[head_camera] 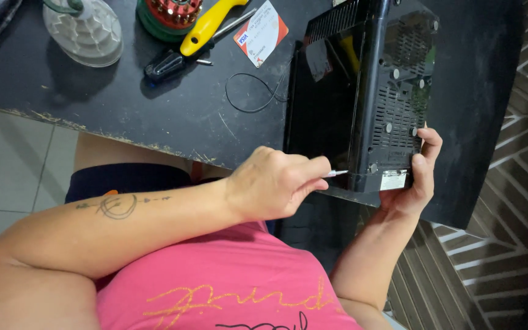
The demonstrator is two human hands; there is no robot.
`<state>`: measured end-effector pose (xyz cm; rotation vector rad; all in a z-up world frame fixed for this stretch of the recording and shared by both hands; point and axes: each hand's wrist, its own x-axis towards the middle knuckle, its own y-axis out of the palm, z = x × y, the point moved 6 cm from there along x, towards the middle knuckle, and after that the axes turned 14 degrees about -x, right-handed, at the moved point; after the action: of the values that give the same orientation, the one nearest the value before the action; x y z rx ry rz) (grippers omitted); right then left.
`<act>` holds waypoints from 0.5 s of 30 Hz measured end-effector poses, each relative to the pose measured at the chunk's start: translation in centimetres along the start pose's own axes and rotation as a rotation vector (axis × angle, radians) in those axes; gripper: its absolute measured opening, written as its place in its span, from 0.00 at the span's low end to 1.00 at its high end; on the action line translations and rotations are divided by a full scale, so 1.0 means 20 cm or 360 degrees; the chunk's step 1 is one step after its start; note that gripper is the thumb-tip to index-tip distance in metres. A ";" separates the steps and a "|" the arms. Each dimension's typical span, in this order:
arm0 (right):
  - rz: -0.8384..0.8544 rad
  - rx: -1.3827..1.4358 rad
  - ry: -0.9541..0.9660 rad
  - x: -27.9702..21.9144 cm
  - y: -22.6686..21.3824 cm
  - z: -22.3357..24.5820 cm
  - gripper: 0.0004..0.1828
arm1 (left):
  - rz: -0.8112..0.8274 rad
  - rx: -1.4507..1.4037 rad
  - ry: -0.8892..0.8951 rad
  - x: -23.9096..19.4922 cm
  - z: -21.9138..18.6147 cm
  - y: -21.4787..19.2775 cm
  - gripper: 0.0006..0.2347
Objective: The person cleans the bottom surface of a black electronic device using a small card and a cloth. They repeatedly wipe and scrape the surface, rotating the device to access different areas.
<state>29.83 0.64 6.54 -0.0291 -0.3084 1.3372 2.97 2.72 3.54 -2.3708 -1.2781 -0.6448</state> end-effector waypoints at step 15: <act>0.0000 0.0034 -0.0005 0.00 -0.03 -0.02 0.19 | 0.0014 -0.2380 -0.1262 -0.08 0.18 0.23 0.09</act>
<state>30.41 0.59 6.33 -0.0093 -0.2967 1.3404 6.88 1.11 -0.72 -4.1695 -1.1529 -0.8526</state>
